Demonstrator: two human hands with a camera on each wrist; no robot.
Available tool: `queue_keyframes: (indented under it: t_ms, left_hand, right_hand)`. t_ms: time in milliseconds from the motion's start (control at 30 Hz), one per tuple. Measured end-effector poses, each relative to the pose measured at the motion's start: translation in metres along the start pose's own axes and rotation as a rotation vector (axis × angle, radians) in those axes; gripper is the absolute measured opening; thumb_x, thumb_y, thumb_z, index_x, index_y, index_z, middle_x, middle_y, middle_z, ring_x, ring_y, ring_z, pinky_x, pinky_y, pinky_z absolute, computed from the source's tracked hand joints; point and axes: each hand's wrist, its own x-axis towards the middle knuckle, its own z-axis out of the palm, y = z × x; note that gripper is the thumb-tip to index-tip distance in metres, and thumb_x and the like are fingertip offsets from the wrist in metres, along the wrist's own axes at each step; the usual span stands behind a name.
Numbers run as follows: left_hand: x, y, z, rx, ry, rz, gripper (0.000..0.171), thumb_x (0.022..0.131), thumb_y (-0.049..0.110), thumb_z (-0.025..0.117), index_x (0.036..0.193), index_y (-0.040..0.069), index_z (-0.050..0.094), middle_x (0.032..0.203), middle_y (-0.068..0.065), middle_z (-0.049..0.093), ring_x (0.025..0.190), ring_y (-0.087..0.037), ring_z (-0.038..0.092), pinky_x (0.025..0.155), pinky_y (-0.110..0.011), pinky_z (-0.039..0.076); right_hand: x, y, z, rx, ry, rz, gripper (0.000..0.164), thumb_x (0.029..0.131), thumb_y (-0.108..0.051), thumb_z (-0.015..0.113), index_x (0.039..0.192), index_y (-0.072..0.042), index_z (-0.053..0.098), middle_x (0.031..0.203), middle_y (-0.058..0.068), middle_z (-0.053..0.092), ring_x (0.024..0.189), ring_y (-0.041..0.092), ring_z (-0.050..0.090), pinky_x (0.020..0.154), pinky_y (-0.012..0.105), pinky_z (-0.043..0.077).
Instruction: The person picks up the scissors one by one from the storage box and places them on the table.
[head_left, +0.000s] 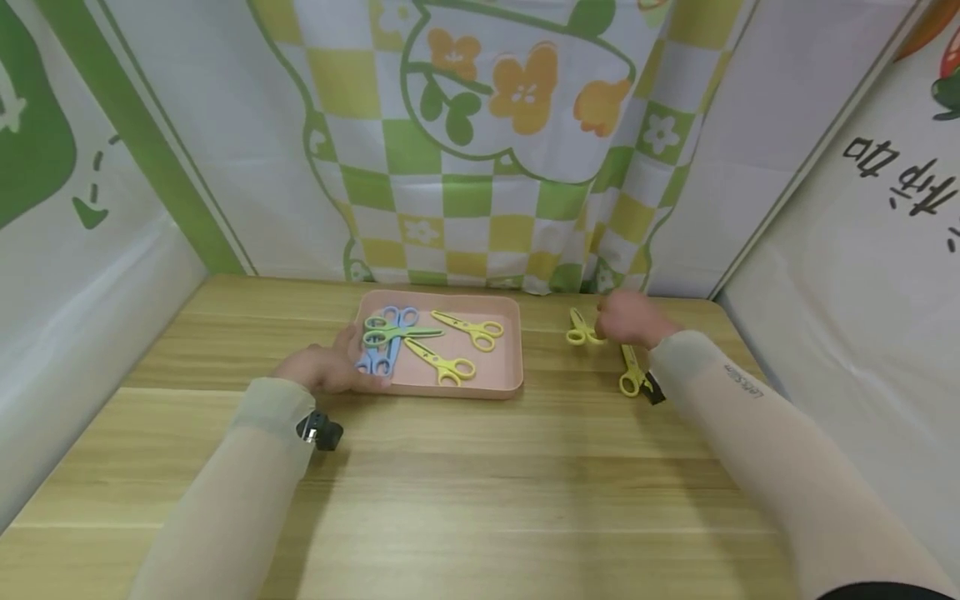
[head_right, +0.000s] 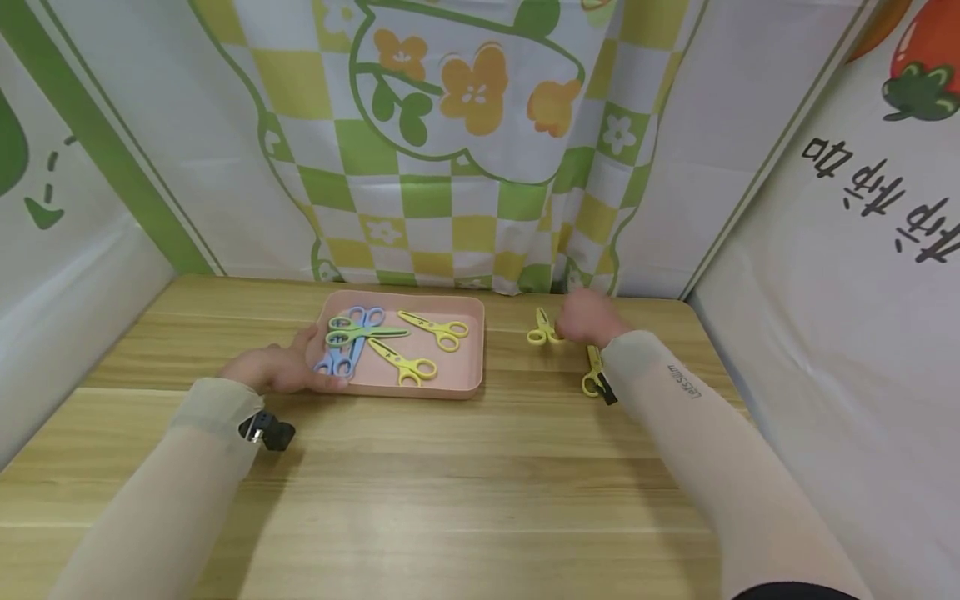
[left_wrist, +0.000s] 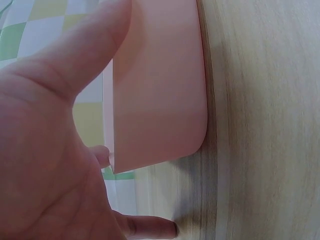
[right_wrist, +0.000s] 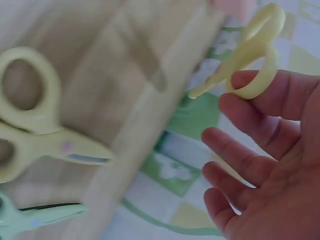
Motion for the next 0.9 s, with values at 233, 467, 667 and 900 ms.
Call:
queue_keyframes:
  t_ms: [233, 467, 667, 900]
  left_hand:
    - [0.003, -0.003, 0.000, -0.001, -0.020, 0.003, 0.144, 0.067, 0.077, 0.074, 0.157, 0.012, -0.018, 0.148, -0.048, 0.014, 0.136, -0.061, 0.020, 0.108, -0.068, 0.022]
    - [0.007, -0.005, 0.002, -0.017, -0.019, -0.008, 0.149, 0.061, 0.082, 0.073, 0.157, 0.015, -0.019, 0.150, -0.046, 0.011, 0.136, -0.061, 0.018, 0.107, -0.069, 0.021]
    - [0.007, -0.005, 0.004, 0.000, -0.027, 0.009, 0.142, 0.068, 0.079, 0.071, 0.157, 0.012, -0.018, 0.148, -0.050, 0.004, 0.137, -0.063, 0.010, 0.106, -0.072, 0.017]
    - [0.007, -0.005, 0.002, -0.020, -0.020, -0.016, 0.145, 0.065, 0.079, 0.074, 0.157, 0.014, -0.017, 0.149, -0.048, 0.009, 0.137, -0.061, 0.015, 0.107, -0.069, 0.021]
  right_hand:
    - [-0.008, 0.003, 0.018, -0.062, -0.111, 0.076, 0.026, 0.063, -0.006, 0.054, 0.051, -0.022, 0.036, 0.055, -0.005, 0.033, 0.051, 0.012, 0.028, 0.046, 0.026, 0.026]
    - [-0.011, -0.009, 0.026, -0.098, -0.205, 0.114, 0.025, 0.066, -0.010, 0.064, 0.052, -0.019, 0.045, 0.057, -0.001, 0.046, 0.052, 0.017, 0.041, 0.044, 0.031, 0.037]
    - [-0.015, -0.008, 0.030, -0.136, -0.234, 0.105, 0.016, 0.075, -0.010, 0.065, 0.064, -0.014, 0.054, 0.069, 0.004, 0.057, 0.066, 0.023, 0.053, 0.075, 0.054, 0.049]
    - [-0.013, -0.007, 0.029, -0.140, -0.192, -0.119, 0.018, 0.081, -0.015, 0.071, 0.097, -0.007, 0.074, 0.099, 0.008, 0.069, 0.091, 0.029, 0.064, 0.081, 0.049, 0.052]
